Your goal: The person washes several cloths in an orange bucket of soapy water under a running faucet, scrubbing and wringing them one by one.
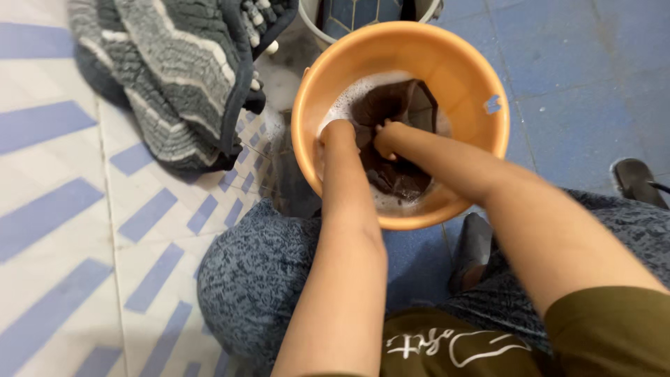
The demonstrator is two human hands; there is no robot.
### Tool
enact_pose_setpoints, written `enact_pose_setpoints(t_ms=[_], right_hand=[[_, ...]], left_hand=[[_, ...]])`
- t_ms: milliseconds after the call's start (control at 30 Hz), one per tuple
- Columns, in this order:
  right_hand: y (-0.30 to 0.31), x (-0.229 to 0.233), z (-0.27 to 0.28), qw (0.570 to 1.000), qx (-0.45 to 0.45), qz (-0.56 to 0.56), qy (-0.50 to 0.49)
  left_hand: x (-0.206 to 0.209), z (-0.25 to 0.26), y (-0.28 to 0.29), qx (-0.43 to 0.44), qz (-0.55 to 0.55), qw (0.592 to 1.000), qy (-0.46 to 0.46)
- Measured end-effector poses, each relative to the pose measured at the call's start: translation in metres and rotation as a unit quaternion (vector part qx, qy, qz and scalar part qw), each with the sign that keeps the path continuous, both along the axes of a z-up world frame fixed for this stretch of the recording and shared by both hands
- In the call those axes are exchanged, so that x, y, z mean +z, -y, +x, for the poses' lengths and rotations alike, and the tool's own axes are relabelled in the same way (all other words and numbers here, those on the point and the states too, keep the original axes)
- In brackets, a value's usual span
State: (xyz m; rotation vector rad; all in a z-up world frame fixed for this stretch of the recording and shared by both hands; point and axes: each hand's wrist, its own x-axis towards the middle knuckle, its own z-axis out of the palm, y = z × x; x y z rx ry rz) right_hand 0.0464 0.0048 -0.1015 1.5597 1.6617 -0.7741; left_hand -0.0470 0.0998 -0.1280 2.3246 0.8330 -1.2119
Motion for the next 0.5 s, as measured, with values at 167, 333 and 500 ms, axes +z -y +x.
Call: enact_pose_setpoints(t_ms=[167,333,500], right_hand=[[-0.025,-0.068,0.009,1.000,-0.003,-0.025,-0.015],[-0.007,-0.123,0.024,0.997,-0.034,-0.068,-0.023],[-0.014,-0.109,0.030,0.999,-0.032,-0.009,-0.026]], left_hand=[[-0.033,0.022,-0.013,-0.001,-0.028,1.000,-0.013],[-0.066,0.035,-0.018,-0.008,-0.052,0.998,-0.021],[-0.053,0.044,-0.034,-0.005,-0.058,0.998,-0.008]])
